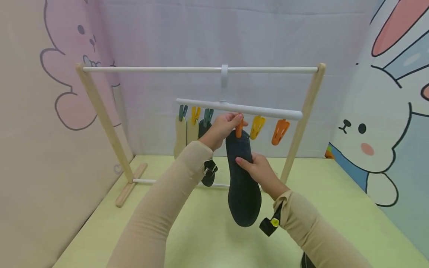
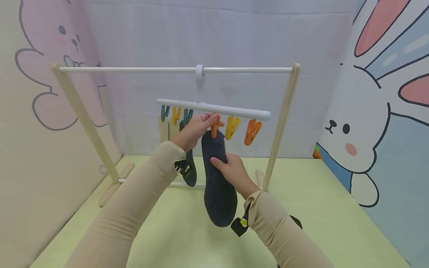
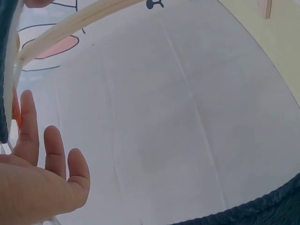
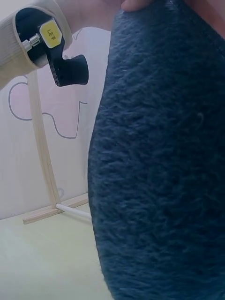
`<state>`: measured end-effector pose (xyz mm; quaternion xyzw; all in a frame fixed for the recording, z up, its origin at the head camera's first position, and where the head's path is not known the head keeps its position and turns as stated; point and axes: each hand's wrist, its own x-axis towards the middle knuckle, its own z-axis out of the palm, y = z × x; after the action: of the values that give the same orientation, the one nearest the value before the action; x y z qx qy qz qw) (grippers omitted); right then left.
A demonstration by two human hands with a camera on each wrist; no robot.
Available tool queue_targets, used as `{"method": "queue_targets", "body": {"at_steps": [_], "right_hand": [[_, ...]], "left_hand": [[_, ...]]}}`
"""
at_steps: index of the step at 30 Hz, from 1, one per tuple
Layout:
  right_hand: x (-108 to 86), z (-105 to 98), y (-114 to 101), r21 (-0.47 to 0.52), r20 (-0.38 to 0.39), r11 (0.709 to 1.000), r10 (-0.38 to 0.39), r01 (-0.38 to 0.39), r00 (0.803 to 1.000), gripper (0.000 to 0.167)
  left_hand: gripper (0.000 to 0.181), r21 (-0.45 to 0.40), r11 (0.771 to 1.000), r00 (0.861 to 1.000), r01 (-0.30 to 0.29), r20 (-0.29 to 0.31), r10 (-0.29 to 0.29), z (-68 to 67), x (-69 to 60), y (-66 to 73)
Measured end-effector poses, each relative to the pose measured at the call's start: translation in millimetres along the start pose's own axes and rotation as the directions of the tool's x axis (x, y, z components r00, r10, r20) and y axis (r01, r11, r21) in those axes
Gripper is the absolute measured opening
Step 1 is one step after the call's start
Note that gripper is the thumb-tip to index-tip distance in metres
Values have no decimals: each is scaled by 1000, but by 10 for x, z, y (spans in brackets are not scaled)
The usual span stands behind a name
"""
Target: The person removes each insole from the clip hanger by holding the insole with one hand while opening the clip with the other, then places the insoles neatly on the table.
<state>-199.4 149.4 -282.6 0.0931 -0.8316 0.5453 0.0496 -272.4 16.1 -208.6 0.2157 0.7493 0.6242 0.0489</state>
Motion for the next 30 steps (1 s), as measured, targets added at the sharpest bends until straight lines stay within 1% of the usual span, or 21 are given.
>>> {"method": "queue_targets", "body": {"at_steps": [3,8,12,16,19,23,26,30], "right_hand": [[9,11,1,0,-6,1000,-5,5,1000,36],[18,39,15,6,-20,1000,8,-8,1000,34],[23,59,29,-6,-36,1000,17,-17,999,34],[32,81,16,-17,-39,1000,16,-17,999,35],[40,93,-5,-27,-74,1000,-1,-1,997,33],[35,102,-27,-35,-115,999,-27,23,993,30],[32,104,-30,-33,-107,999,-27,24,994,30],[43,116,-14,-26,-100,1000,-20,17,995,31]], "left_hand": [[37,-19,1000,999,18,-43,-18,18,3,-16],[37,-39,999,995,18,-98,-22,56,2,-32],[38,-60,998,994,15,-109,-22,56,-18,-29],[36,-80,997,990,8,-141,-19,38,-31,-32],[35,-84,996,987,-9,-163,-5,45,-36,-26],[36,-79,997,984,-11,-179,-3,65,-41,-18],[35,-81,997,980,-9,-198,-7,69,-39,-28],[34,-87,996,975,-24,-221,4,64,-32,-51]]}}
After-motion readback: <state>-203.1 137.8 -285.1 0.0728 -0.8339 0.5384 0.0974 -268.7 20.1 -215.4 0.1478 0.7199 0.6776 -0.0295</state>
